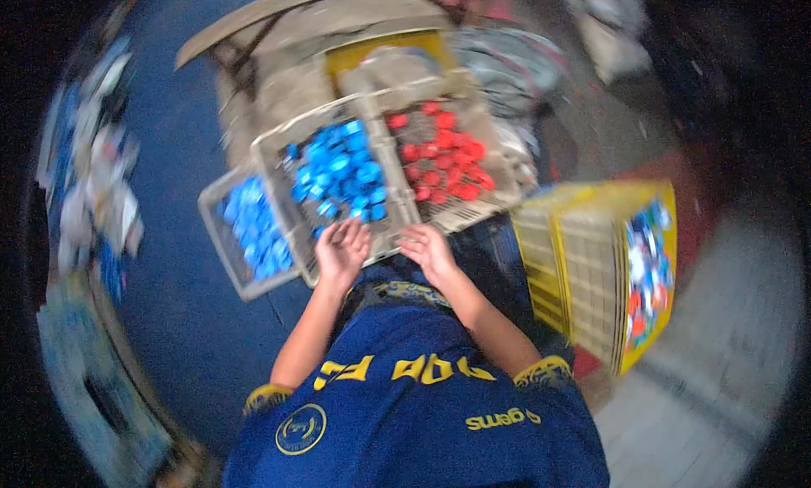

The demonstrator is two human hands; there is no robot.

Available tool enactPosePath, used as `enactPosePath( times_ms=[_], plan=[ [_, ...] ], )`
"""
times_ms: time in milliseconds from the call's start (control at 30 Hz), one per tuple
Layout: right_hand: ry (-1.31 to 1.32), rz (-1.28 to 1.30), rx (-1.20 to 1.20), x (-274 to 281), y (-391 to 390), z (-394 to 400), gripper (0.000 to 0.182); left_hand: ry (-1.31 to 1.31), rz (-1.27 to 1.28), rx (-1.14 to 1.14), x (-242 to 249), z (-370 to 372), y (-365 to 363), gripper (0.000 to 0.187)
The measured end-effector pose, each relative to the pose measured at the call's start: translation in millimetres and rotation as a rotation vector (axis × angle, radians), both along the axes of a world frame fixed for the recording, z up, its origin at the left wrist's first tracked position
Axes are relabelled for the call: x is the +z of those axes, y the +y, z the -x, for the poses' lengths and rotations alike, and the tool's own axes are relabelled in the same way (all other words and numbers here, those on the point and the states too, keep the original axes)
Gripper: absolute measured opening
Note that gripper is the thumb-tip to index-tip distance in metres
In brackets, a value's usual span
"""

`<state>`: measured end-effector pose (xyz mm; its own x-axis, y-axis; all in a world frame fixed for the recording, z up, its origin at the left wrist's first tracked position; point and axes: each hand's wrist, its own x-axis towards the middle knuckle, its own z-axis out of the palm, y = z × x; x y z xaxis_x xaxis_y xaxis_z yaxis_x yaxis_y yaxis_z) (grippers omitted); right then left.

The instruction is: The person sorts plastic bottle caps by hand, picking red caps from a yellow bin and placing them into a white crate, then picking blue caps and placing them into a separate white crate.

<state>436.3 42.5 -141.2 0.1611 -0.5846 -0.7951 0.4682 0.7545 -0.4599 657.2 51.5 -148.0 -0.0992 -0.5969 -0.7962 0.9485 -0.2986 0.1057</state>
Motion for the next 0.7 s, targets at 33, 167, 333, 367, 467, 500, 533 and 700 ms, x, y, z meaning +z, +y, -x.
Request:
enactPosePath(
  times_ms=[33, 167, 333, 367, 467, 500, 533, 700],
  plan=[
    [0.030, 0.030, -0.016, 2.6, 6.0, 9.9, 0.043, -0.011, 0.009, -0.034, -1.3, 2.2, -1.8, 0.035],
    [0.128, 0.101, -0.195, 16.9, 25.4, 43.0, 0.037, 0.029, 0.042, -0.248, -16.2, 11.3, -12.7, 0.032],
    [0.121, 0.219, -0.410, 38.7, 53.0, 84.9, 0.036, -0.020, -0.020, -0.512, -14.5, 37.4, -28.9, 0.029],
    [0.148, 0.237, -0.415, 38.2, 59.5, 94.9, 0.035, -0.044, -0.003, -0.544, -12.1, 43.2, -31.5, 0.029],
    [0.247, 0.254, -0.423, 45.8, 76.2, 130.5, 0.032, -0.099, 0.079, -0.590, 2.4, 75.9, -35.7, 0.031],
    [0.285, 0.249, -0.420, 47.6, 82.4, 145.9, 0.031, -0.134, 0.080, -0.588, 6.6, 91.1, -35.9, 0.031],
    [0.315, 0.271, -0.430, 48.1, 90.3, 162.5, 0.032, -0.167, 0.076, -0.584, 9.8, 106.7, -34.6, 0.032],
    [0.468, 0.357, -0.501, 42.4, 149.9, 240.9, 0.028, -0.145, 0.160, -0.648, 23.4, 211.3, -6.0, 0.029]
  ],
)
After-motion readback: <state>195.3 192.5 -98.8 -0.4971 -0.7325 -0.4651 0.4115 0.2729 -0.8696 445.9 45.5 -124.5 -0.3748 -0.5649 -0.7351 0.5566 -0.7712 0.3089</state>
